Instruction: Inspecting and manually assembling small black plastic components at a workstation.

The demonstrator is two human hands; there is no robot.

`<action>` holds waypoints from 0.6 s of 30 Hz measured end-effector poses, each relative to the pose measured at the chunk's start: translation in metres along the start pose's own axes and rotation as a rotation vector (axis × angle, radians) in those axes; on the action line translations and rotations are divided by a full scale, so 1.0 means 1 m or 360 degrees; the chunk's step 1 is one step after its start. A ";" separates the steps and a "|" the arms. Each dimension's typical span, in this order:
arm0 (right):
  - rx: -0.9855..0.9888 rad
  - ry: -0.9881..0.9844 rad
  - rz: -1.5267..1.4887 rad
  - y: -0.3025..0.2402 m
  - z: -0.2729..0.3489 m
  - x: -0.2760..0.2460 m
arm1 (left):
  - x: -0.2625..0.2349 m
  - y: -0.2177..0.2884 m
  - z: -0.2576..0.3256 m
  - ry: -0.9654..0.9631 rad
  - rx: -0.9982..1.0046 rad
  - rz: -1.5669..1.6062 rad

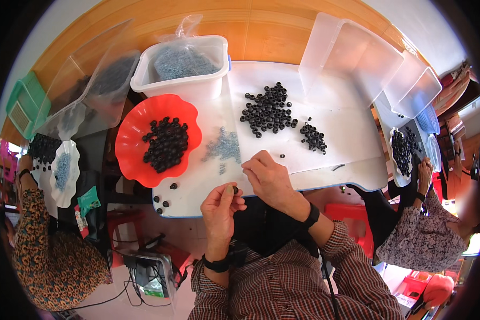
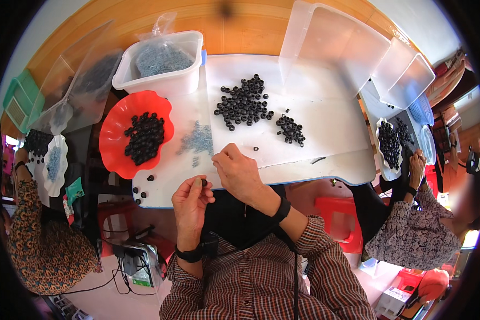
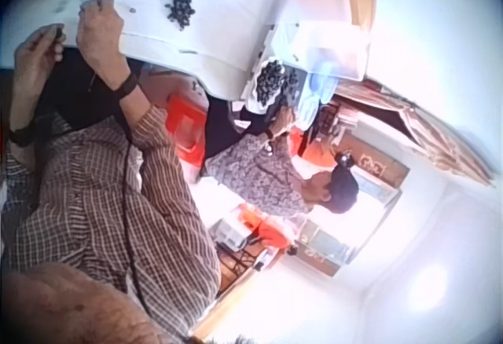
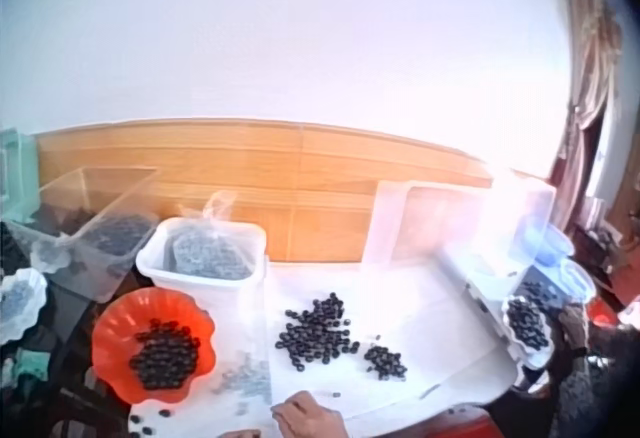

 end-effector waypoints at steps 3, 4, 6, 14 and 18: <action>0.0012 -0.0098 0.0048 -0.002 -0.006 0.015 | -0.009 0.001 0.000 0.0038 0.0024 0.0032; 0.0008 -0.0101 0.0050 -0.001 -0.008 0.020 | -0.012 0.002 0.000 0.0061 0.0020 0.0046; -0.0008 -0.0154 0.0072 0.003 -0.011 0.034 | -0.017 0.002 0.000 0.0097 0.0017 0.0062; 0.0001 -0.0252 0.0300 0.008 -0.018 0.051 | -0.019 0.004 0.000 0.0077 -0.0002 0.0067; 0.0048 -0.0230 0.0319 0.013 -0.017 0.053 | -0.018 0.004 0.000 0.0062 0.0007 0.0087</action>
Point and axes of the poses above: each hand's wrist, its own z-axis away from the middle knuckle, its own x-axis out of the palm, y = z × x, the point moved 5 cm from there along -z, towards the middle knuckle, and after that the axes turned 15 degrees about -z, right-handed, at the moved point
